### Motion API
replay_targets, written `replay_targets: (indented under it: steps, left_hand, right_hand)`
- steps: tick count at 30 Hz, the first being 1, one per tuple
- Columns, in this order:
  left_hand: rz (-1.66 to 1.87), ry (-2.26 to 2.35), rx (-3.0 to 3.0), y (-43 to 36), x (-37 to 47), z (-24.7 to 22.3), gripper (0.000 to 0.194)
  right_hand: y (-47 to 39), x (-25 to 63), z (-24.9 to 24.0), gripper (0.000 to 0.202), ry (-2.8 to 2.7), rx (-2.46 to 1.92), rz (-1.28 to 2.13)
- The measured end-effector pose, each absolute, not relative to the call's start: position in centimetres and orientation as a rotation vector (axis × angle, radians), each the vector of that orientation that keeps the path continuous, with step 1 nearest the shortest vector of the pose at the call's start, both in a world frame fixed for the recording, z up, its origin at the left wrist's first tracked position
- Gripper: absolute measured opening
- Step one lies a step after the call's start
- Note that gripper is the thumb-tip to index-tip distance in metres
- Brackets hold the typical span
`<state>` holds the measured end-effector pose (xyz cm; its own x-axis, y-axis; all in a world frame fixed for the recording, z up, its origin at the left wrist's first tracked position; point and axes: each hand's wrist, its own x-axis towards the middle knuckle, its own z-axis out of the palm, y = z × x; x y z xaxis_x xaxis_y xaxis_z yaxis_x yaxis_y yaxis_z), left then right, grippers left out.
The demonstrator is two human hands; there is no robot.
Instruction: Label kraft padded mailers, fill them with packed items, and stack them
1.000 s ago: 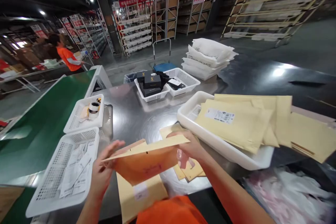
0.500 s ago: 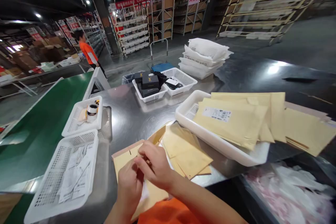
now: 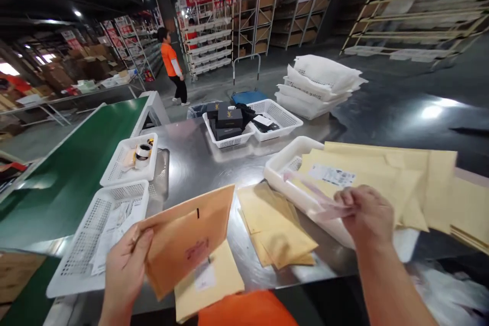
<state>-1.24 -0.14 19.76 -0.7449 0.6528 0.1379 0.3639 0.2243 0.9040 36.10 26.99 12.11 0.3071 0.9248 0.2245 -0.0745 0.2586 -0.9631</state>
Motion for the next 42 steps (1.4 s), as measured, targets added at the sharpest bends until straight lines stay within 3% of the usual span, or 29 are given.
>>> replay_targets:
  steps: [6,12,19,24,27,31,35,42]
  left_hand:
    - [1.543,2.169,1.08,0.4,-1.5,21.2,0.039]
    - [1.637,2.039,0.987,0.9,-2.8,21.3,0.043]
    - [1.344,2.131,1.562,0.0,-3.7,22.3,0.032]
    - [1.275,1.603,2.074,0.3,-4.0,25.0,0.028]
    - [1.203,1.435,2.1,0.7,-4.0,26.0,0.033]
    - [1.17,1.564,1.901,-0.1,-4.1,25.4,0.024]
    - [1.238,1.605,1.688,-0.3,-3.7,24.3,0.044]
    - [1.284,2.025,1.441,0.8,-2.9,22.4,0.02]
  right_hand:
    - [22.5,25.3,14.0,0.029,-1.741,-0.784,1.316]
    - [23.6,22.7,17.4,0.022,-1.997,-0.415,1.099]
    - [23.9,24.7,18.1,0.028,-2.219,-0.214,1.143]
    - [24.5,25.4,18.7,0.027,-2.014,0.262,1.158]
    - [24.7,26.0,19.6,0.036,-2.048,0.261,1.223]
    - [24.4,27.1,20.8,0.036,-2.249,0.241,1.268]
    - [23.9,27.2,20.7,0.03,-2.287,0.175,1.276]
    - [23.2,25.3,17.8,0.012,-2.253,-0.231,1.079]
